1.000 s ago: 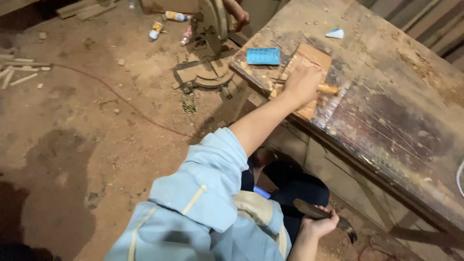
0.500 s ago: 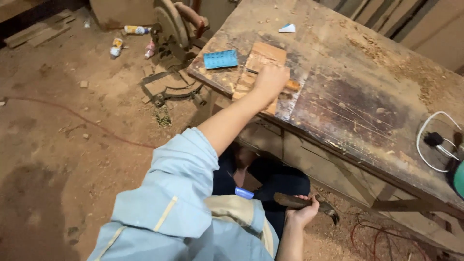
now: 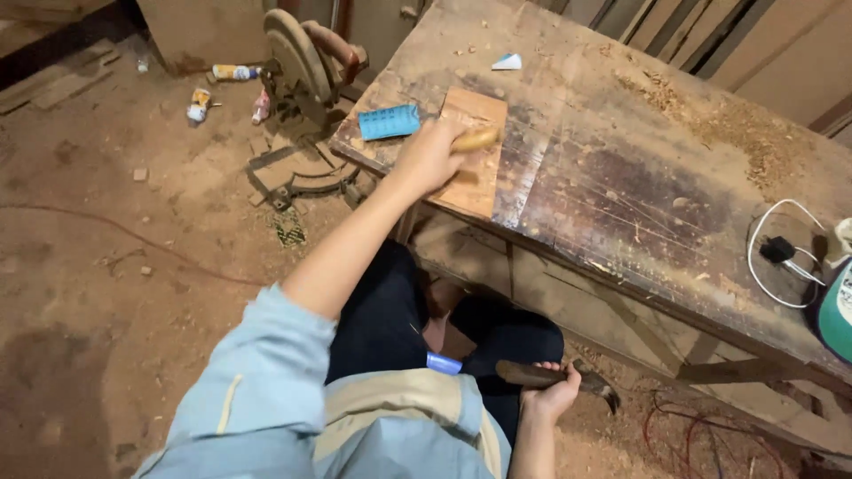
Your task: Using a hammer and chisel to carve and shape a piece of wood on a workbench.
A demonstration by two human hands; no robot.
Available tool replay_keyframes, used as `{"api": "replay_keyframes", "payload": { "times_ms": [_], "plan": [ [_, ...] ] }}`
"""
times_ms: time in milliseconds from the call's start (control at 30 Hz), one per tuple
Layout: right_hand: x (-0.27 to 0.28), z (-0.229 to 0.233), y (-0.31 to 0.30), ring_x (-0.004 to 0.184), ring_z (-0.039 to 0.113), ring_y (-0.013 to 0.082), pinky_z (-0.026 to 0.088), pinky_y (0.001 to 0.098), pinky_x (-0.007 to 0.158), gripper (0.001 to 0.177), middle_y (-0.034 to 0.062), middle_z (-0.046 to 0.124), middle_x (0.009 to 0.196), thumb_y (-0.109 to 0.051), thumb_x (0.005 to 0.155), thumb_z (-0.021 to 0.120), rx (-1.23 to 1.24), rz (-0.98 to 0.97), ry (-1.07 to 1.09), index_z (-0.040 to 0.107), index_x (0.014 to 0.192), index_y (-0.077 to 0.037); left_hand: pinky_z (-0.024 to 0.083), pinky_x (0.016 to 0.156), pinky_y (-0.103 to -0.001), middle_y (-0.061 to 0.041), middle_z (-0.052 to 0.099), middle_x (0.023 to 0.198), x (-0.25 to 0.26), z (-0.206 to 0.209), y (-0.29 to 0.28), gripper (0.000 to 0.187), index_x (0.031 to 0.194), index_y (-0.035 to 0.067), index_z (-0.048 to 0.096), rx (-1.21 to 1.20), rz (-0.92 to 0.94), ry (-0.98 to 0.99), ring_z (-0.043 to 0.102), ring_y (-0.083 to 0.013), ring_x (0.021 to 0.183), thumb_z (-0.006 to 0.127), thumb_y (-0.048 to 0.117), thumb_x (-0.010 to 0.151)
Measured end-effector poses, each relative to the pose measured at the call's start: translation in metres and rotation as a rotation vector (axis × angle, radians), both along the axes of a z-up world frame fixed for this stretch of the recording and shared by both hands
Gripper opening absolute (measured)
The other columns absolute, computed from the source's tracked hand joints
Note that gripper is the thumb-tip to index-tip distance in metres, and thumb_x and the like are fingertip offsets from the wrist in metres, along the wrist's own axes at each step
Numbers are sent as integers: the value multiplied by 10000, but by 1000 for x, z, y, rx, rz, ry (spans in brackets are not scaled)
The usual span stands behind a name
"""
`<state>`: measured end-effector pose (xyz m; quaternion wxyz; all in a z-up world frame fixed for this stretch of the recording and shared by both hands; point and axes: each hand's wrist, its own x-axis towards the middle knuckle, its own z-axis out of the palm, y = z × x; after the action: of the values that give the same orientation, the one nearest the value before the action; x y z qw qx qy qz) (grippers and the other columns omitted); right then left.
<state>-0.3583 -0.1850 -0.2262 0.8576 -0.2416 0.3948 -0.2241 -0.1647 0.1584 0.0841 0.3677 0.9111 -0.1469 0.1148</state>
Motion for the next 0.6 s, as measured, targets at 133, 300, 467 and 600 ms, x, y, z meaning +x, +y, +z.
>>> {"api": "replay_keyframes", "payload": {
  "times_ms": [133,300,467,600],
  "plan": [
    [0,-14,-10,643,530,129,472,276,659,226,-39,482,702,-278,953,584,2,1,1,475,782,-178,625,717,-394,-55,720,1026,-43,-38,16,636,1102,90,699,113,-62,-94,722,-190,787,749,582,703],
    [-1,-19,-12,616,535,108,484,281,651,177,-56,489,683,-275,914,600,-48,44,5,497,795,-192,582,512,-464,-6,595,1376,-54,-71,27,369,1158,250,713,327,48,-165,714,-337,752,770,215,796],
    [0,-18,-13,623,538,106,489,275,657,139,-62,495,687,-247,926,574,-80,50,-10,513,808,-208,587,488,-440,-39,583,1357,-58,-74,13,519,1245,211,657,393,141,-205,709,-327,650,763,91,752],
    [1,-19,-17,632,543,109,487,280,664,184,-53,487,681,-264,954,552,-68,41,24,483,801,-189,536,427,-426,-29,536,1422,-63,-85,6,527,1295,212,618,271,210,-193,677,-340,565,775,154,796]
  ]
}}
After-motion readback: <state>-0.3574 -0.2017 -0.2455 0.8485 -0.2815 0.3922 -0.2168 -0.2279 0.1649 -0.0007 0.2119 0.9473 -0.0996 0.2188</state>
